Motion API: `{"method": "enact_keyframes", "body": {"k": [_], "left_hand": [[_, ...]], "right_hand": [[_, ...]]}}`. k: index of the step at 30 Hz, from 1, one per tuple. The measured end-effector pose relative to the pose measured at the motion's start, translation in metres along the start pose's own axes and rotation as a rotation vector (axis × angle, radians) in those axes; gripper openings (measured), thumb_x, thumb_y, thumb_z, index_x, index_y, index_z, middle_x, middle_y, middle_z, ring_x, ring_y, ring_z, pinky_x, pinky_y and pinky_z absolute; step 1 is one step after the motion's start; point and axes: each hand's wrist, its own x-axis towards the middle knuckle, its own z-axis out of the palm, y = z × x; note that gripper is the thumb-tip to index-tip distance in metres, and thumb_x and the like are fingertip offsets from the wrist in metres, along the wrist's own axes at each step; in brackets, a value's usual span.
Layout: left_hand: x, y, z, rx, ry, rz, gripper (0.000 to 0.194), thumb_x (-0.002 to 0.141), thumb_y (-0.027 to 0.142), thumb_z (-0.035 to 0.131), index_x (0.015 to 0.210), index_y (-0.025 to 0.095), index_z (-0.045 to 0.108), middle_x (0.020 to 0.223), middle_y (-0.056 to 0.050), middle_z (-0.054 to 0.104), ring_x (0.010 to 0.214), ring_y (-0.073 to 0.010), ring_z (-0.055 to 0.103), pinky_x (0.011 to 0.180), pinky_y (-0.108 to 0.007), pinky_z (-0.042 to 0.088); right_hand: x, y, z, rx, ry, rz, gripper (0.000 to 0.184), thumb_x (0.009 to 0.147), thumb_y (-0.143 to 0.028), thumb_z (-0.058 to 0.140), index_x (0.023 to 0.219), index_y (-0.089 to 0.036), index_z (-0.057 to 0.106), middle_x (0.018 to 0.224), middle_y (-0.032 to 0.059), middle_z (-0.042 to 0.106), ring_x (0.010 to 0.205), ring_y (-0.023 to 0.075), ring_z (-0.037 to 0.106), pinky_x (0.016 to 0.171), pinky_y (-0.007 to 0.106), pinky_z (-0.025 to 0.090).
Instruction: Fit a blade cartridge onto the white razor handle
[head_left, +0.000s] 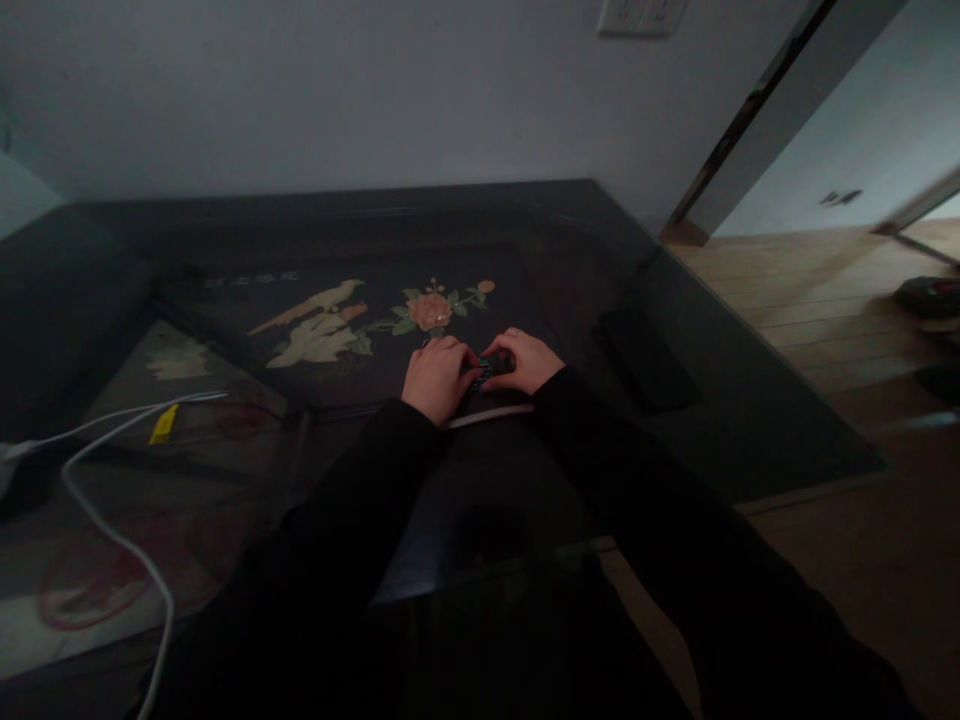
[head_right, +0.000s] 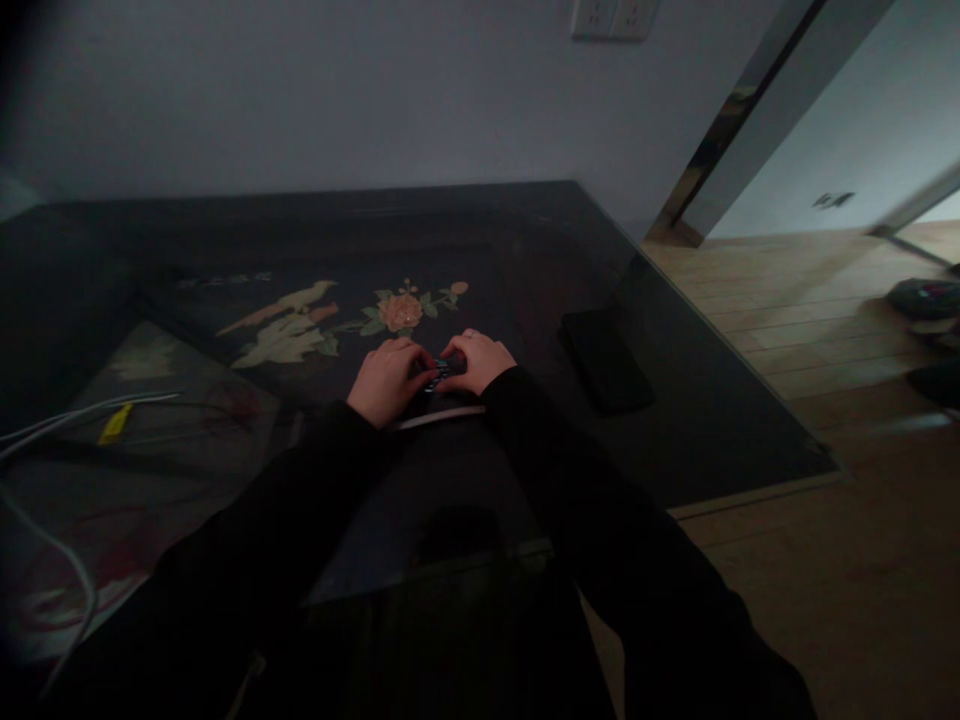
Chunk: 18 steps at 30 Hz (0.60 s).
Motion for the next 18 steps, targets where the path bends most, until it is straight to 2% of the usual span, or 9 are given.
{"method": "enact_keyframes", "body": {"k": [18], "left_hand": [[-0.0027, -0.0001, 0.0002, 0.016, 0.025, 0.024, 0.011, 0.085, 0.028, 0.063, 0.090, 0.019, 0.064, 0.100, -0.007, 0.065, 0.099, -0.0252, 0.055, 0.082, -0.036, 0.039]], "right_hand": [[0.0005, 0.0009, 0.0024, 0.014, 0.032, 0.007, 0.044, 0.059, -0.042, 0.082, 0.095, -0.020, 0.067, 0.085, 0.0015, 0.053, 0.082, 0.0191, 0.051, 0.071, 0.029, 0.036]]}}
